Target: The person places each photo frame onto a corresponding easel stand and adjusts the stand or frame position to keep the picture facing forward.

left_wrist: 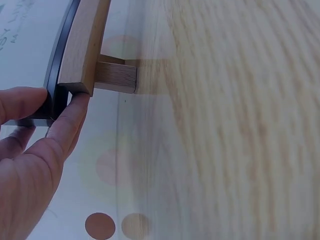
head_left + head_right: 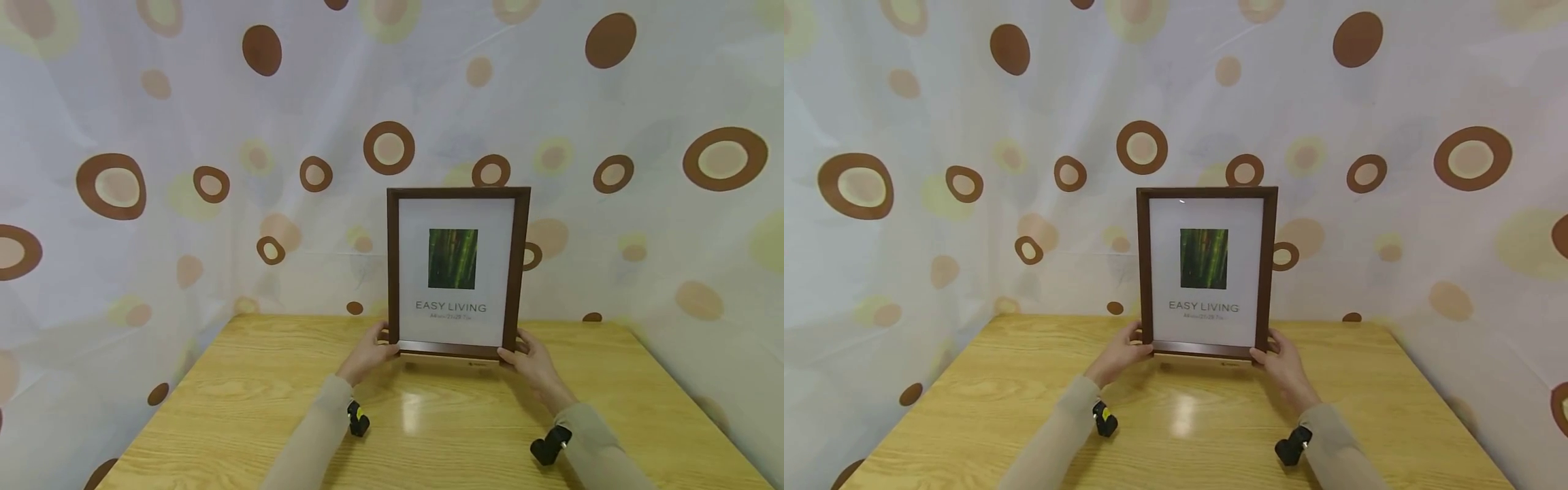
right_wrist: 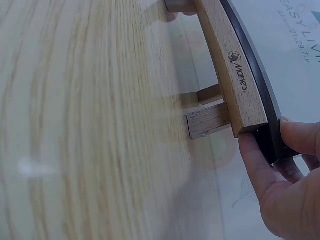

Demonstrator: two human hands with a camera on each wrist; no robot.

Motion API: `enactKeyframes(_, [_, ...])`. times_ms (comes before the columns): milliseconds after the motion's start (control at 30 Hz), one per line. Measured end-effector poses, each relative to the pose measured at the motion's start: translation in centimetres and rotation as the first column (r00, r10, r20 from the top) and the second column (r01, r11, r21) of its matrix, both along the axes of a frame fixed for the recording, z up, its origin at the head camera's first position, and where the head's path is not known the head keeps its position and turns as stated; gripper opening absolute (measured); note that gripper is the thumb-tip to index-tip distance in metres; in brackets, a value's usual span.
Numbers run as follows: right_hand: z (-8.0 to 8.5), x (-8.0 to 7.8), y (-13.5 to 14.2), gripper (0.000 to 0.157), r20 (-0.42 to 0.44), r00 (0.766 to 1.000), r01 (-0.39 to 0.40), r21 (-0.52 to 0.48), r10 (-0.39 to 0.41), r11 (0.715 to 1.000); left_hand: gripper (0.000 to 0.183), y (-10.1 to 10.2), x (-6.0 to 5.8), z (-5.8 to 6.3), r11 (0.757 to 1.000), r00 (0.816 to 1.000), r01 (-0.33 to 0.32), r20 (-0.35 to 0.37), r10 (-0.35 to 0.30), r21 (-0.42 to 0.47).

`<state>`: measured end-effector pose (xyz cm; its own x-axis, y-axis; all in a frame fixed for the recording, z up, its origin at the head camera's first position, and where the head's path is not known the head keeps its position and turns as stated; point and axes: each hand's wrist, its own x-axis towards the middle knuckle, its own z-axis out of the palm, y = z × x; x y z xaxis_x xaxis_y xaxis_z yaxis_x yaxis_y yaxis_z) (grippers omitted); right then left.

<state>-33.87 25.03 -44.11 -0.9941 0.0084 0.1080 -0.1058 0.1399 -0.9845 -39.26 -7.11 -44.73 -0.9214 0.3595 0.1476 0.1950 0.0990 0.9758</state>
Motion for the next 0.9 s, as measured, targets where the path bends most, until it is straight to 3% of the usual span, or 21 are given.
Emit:
enactKeyframes(300, [-0.3, -0.4, -1.1, 0.066, -0.059, 0.998, -0.012, -0.003, 0.012, 1.0, 0.037, -1.1, 0.0, -0.1, 1.0, 1.0, -0.014, -0.003, 0.014, -0.013])
enactKeyframes(667, [0.1, -1.0, -2.1, 0.066, 0.003, 1.0, -0.018, -0.023, 0.019, 1.0, 0.038, -2.2, 0.0, -0.4, 0.998, 0.999, -0.041, -0.017, 0.04, -0.047])
enactKeyframes(900, [-0.1, -1.6, -2.4, 0.065, -0.002, 1.0, -0.012, -0.026, 0.012, 1.0, 0.035, -2.5, -0.2, -0.4, 0.998, 0.999, -0.047, -0.015, 0.046, -0.045])
